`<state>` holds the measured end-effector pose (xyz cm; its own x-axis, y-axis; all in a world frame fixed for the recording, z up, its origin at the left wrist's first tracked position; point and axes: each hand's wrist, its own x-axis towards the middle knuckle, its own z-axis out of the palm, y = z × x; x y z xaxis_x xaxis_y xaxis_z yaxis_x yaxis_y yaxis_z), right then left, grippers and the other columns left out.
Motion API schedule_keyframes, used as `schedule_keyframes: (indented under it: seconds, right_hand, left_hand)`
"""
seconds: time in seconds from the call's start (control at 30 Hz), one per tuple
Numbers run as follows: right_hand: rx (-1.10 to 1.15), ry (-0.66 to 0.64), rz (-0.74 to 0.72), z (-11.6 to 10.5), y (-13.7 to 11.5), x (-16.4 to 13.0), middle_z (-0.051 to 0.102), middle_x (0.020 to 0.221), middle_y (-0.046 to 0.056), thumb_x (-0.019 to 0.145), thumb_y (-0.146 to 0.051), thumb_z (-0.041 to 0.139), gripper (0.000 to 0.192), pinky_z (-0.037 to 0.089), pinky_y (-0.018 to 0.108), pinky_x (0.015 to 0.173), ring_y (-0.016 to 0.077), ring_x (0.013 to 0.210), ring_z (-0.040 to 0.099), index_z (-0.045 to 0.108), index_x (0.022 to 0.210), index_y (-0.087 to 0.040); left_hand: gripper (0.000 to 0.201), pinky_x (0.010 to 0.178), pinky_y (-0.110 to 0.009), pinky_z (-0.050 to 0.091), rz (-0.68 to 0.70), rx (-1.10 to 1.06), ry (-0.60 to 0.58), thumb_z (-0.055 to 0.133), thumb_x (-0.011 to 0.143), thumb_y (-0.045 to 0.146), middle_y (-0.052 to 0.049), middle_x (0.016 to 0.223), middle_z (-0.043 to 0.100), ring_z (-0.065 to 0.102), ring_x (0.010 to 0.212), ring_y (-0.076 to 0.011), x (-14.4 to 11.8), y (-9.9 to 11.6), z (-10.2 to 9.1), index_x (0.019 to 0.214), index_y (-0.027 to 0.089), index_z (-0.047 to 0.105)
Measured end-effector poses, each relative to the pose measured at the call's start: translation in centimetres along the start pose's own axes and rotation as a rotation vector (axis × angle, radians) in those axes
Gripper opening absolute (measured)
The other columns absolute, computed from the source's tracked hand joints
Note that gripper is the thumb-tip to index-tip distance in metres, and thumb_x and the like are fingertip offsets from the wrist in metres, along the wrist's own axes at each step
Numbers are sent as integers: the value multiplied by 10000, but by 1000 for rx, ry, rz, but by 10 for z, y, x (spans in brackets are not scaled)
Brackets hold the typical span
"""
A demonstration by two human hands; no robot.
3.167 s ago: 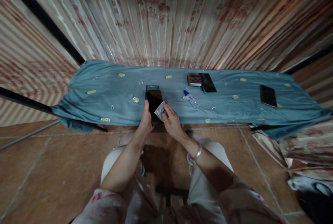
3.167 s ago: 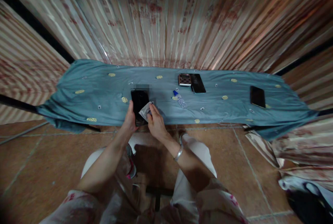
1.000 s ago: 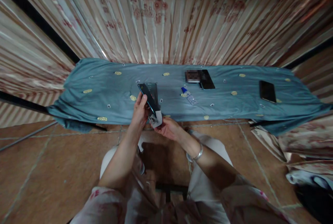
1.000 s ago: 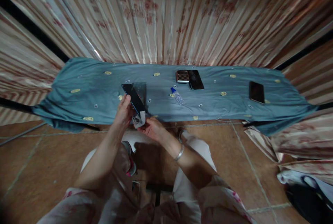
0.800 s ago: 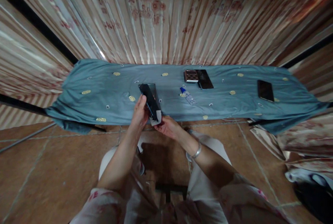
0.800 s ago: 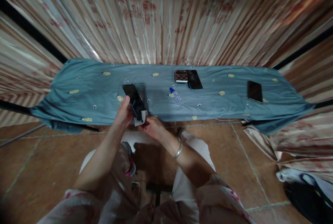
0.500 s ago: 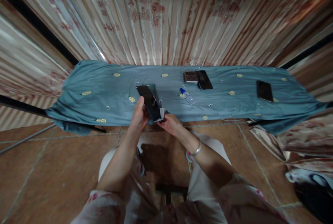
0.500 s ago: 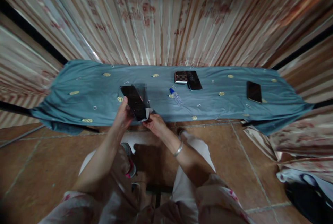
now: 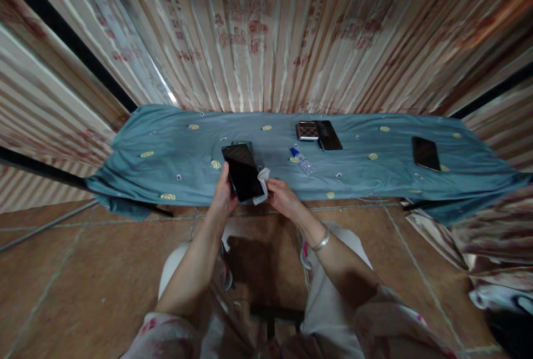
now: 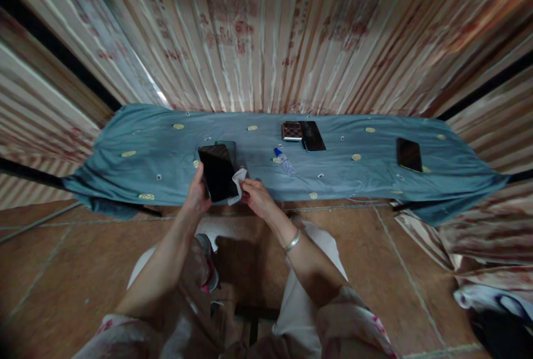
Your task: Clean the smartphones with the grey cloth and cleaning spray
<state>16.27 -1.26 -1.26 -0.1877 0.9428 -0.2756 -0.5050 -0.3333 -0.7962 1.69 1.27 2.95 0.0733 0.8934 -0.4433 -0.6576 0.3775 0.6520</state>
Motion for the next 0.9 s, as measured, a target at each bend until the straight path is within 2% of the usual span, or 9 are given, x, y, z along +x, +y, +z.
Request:
schedule_keyframes:
  seconds: [0.13,0.23,0.4,0.6,0.7,0.8,0.9]
  right_hand:
    - [45,-16,47,-1,-8,-2,686,632,-38,641,-302,844,211,481,211,536,98,537,593,724,766,-182]
    - [60,-30,59,0,-11,-3,687,626,-43,641,-303,858,222,490,211,552,94,542,601,730,772,-177]
    - [86,-13,49,-1,-15,-2,692,621,-46,628,-313,878,226,457,200,538,87,542,601,734,736,-177]
    - [52,-14,31,-4,-19,1,702,635,-46,623,-353,875,248,433,214,546,93,546,584,738,735,-180]
    - [-4,11,-6,-4,-15,4,686,604,-48,589,-411,878,301,423,223,561,99,544,568,726,701,-176]
    - [-46,65,-52,-2,-7,8,653,555,-48,538,-476,877,363,413,240,589,110,550,545,705,646,-175]
    - [-58,106,-95,-1,-4,12,649,564,-39,514,-523,863,403,408,254,609,131,587,548,702,658,-183]
  left_hand:
    - [425,939,-413,573,-20,-6,15,520,932,498,-97,939,772,726,1001,-275,-8,4,4,1078,146,708]
    - [448,958,-433,563,-51,5,10,464,960,480,-115,926,774,723,1015,-285,-11,3,5,1071,120,709]
    - [411,989,-421,545,2,35,-56,585,896,480,-130,1012,770,703,1072,-300,-11,-5,0,1050,124,719]
    - [326,1005,-402,534,17,85,-67,614,886,423,-115,1014,772,692,1105,-289,-10,-16,-7,1001,138,721]
    - [316,1029,-384,510,73,102,-64,669,842,415,-122,1019,769,684,1122,-278,-8,-20,-9,953,123,713]
    - [401,1055,-411,483,141,129,-60,728,765,463,-146,1027,760,657,1163,-301,-4,-23,-11,927,97,701]
    - [513,1095,-426,436,264,235,-59,767,704,495,-133,1133,731,602,1238,-303,-1,-25,-14,1041,115,691]
